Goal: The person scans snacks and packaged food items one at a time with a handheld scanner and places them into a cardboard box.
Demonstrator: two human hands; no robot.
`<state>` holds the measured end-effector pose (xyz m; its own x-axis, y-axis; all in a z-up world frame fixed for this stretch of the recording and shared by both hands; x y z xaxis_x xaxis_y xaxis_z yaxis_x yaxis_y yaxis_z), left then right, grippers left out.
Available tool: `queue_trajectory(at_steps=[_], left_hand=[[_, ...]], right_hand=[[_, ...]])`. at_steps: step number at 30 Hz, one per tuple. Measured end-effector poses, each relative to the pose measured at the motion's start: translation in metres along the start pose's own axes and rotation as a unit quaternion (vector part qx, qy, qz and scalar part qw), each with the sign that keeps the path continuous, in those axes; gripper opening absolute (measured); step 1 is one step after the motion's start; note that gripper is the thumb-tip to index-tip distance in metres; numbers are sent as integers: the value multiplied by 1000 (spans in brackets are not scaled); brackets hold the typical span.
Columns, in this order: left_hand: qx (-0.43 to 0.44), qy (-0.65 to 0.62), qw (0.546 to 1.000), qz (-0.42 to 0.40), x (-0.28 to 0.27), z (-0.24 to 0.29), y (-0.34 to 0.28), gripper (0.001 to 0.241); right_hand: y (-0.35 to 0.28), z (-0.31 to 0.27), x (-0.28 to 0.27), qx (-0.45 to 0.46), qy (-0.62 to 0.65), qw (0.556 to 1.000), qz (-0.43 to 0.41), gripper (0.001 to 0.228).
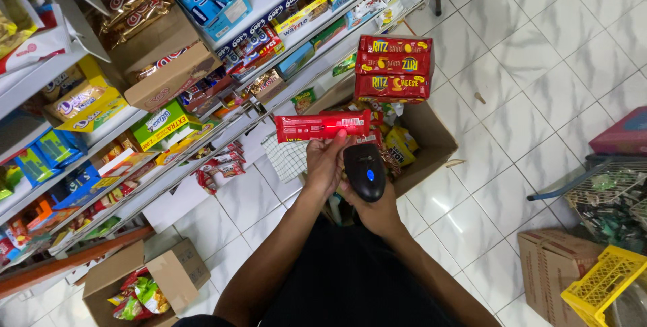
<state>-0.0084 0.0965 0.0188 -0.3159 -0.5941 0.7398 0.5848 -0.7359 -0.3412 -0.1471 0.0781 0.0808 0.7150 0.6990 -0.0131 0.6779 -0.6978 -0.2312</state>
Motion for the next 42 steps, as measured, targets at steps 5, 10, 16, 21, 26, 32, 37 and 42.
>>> queue_trajectory(at_steps=[5, 10, 16, 21, 26, 32, 37, 42], left_hand=[[-1, 27, 999, 34, -6, 1, 2, 11], [36, 96, 995, 20, 2, 12, 0, 13], [259, 504, 821, -75, 62, 63, -21, 34], [406, 679, 600, -119, 100, 76, -25, 63], [373, 703, 582, -166, 113, 64, 1, 56], [371, 674, 586, -254, 133, 61, 38, 51], [288, 661, 616, -317, 129, 35, 90, 35], [291, 657, 612, -330, 119, 12, 139, 33]], right_hand=[[5, 7, -8, 26, 15, 1000, 6, 21], [9, 13, -10, 27, 120, 992, -16, 26], [15, 32, -26, 77, 376, 923, 19, 39], [25, 37, -59, 53, 464, 879, 97, 43], [53, 37, -93, 68, 366, 915, 158, 37], [106, 38, -135, 89, 374, 911, 148, 31], [159, 44, -165, 99, 304, 931, 175, 21], [201, 51, -188, 92, 235, 944, 214, 16]])
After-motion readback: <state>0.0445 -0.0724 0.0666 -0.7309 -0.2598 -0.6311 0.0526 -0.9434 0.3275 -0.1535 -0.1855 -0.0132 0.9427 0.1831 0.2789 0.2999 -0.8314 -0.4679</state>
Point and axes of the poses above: each hand's wrist, its own y-axis towards the middle knuckle, its own x-axis out of the palm, z = x × y, the point moved 9 cm from there along y, towards the middle knuckle, and after that the axes turned 2 degrees about -z, right-handed, at the moved point
